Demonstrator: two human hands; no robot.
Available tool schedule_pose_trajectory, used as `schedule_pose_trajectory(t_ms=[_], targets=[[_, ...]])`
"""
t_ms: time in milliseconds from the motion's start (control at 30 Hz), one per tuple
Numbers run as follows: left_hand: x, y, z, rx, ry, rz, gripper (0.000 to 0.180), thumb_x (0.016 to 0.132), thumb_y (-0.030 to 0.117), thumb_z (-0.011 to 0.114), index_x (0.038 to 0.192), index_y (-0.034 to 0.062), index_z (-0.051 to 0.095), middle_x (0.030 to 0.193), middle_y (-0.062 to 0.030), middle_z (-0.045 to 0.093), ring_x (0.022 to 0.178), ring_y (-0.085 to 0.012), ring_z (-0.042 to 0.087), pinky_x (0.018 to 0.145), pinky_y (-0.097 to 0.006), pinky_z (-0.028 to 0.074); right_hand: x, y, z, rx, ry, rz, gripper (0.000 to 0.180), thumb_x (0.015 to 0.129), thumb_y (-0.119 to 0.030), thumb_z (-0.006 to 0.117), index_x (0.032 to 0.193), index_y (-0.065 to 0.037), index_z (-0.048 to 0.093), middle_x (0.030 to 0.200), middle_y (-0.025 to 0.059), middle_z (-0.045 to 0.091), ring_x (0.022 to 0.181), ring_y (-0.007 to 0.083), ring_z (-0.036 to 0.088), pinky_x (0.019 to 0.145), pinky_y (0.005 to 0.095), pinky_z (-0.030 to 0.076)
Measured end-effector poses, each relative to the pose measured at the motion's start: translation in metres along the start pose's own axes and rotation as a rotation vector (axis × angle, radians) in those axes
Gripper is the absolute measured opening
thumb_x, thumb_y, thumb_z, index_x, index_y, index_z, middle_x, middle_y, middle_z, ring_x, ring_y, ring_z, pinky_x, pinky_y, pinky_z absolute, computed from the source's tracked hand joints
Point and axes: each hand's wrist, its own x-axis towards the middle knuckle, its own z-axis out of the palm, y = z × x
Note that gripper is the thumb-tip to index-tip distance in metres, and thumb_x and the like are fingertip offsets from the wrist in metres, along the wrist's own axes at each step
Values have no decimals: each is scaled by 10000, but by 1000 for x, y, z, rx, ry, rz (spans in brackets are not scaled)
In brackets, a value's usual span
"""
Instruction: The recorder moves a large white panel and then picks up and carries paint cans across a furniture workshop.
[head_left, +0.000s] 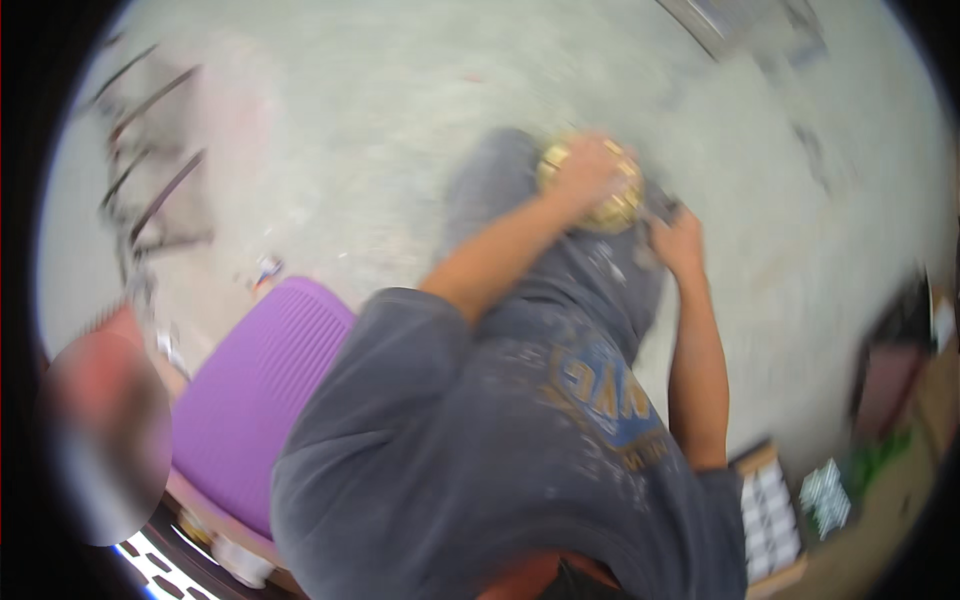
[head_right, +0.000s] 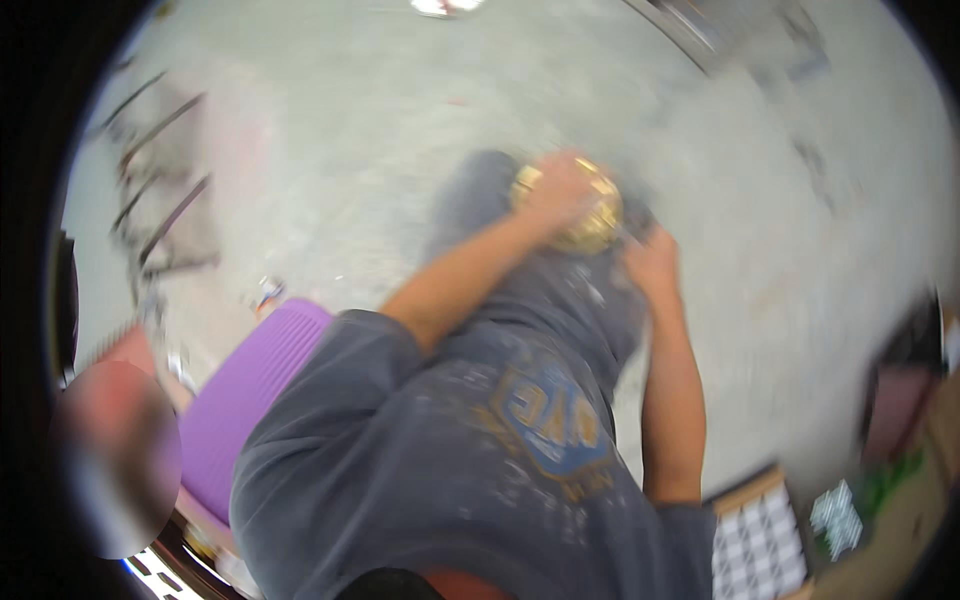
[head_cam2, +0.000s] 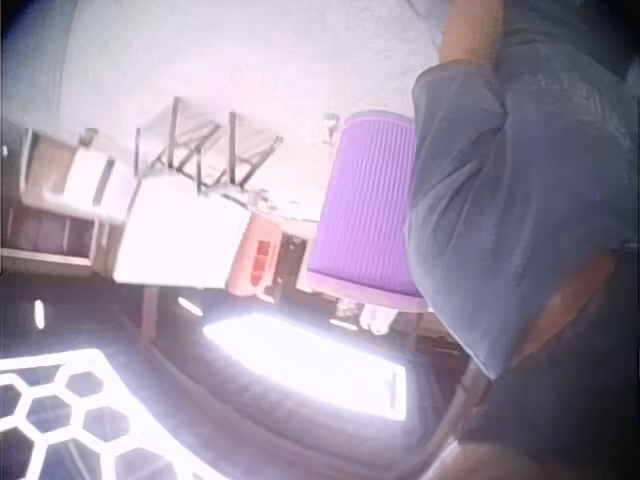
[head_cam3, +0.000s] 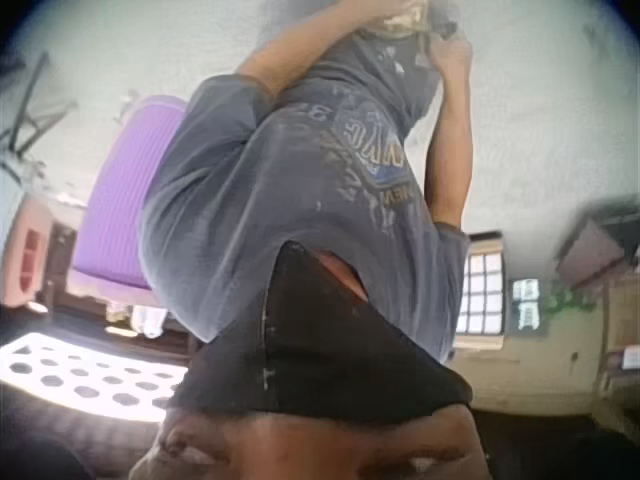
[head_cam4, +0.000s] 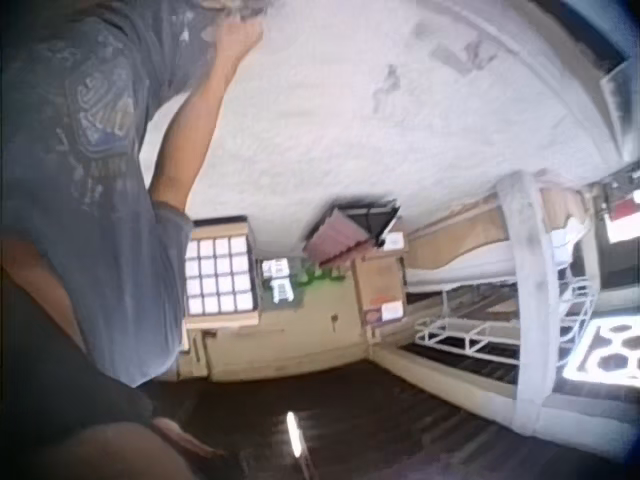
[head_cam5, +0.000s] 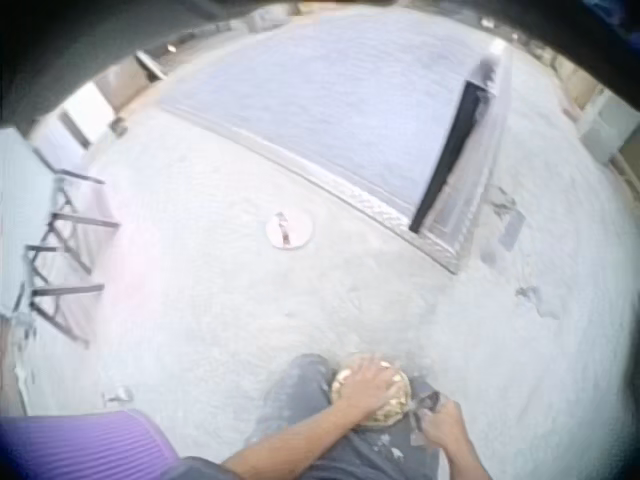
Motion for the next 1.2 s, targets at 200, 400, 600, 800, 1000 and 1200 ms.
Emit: schedule_pose_trajectory(t_ms=[200, 400, 600, 800, 1000, 1200], targets=[[-14, 8, -8, 170, 192, -108, 393, 761, 429, 416, 1070, 190, 463, 1083, -174, 407, 1005, -325, 365, 887, -463, 222, 12, 18, -5, -24, -94, -34, 280, 619, -131, 592, 827, 50, 541, 759, 202, 574, 706, 284, 567, 638, 340, 430], [-66, -12, -2, 211, 256, -346, 435, 753, 464, 413, 1097, 199, 438, 1019, -175, 425, 962, -330, 384, 845, -469, 240, 15, 9, 19, -223, -172, -73, 244, 609, -126, 606, 766, 53, 551, 744, 229, 565, 721, 328, 560, 621, 364, 436], [-57, 5, -19, 10, 45, -290, 476, 744, 433, 451, 1149, 191, 386, 1046, -170, 405, 989, -320, 365, 817, -425, 280, 0, 11, 3, -222, -144, 12, 276, 581, -176, 632, 674, 71, 551, 614, 232, 550, 608, 342, 561, 546, 380, 440], [-38, 7, -21, 30, -76, -264, 513, 741, 424, 463, 1171, 169, 349, 1077, -170, 387, 996, -325, 366, 816, -434, 282, -8, 47, 13, -199, -81, 60, 229, 545, -110, 591, 707, 49, 561, 629, 213, 561, 620, 318, 571, 555, 363, 440], [-23, 11, -12, 11, 92, 80, 340, 688, 211, 562, 989, 71, 490, 976, -165, 482, 923, -286, 451, 766, -353, 363, -16, 17, 3, -2, 33, -20, 213, 539, -72, 563, 735, 12, 571, 659, 154, 583, 621, 256, 580, 575, 316, 443], [-39, 43, 2, -1084, -627, -593, 161, 771, 205, 475, 778, 70, 561, 576, -69, 557, 558, -217, 549, 557, -320, 452, 4, 4, 0, -69, -64, -70, 256, 585, -70, 543, 832, -12, 575, 692, 170, 582, 649, 268, 581, 600, 327, 445]])
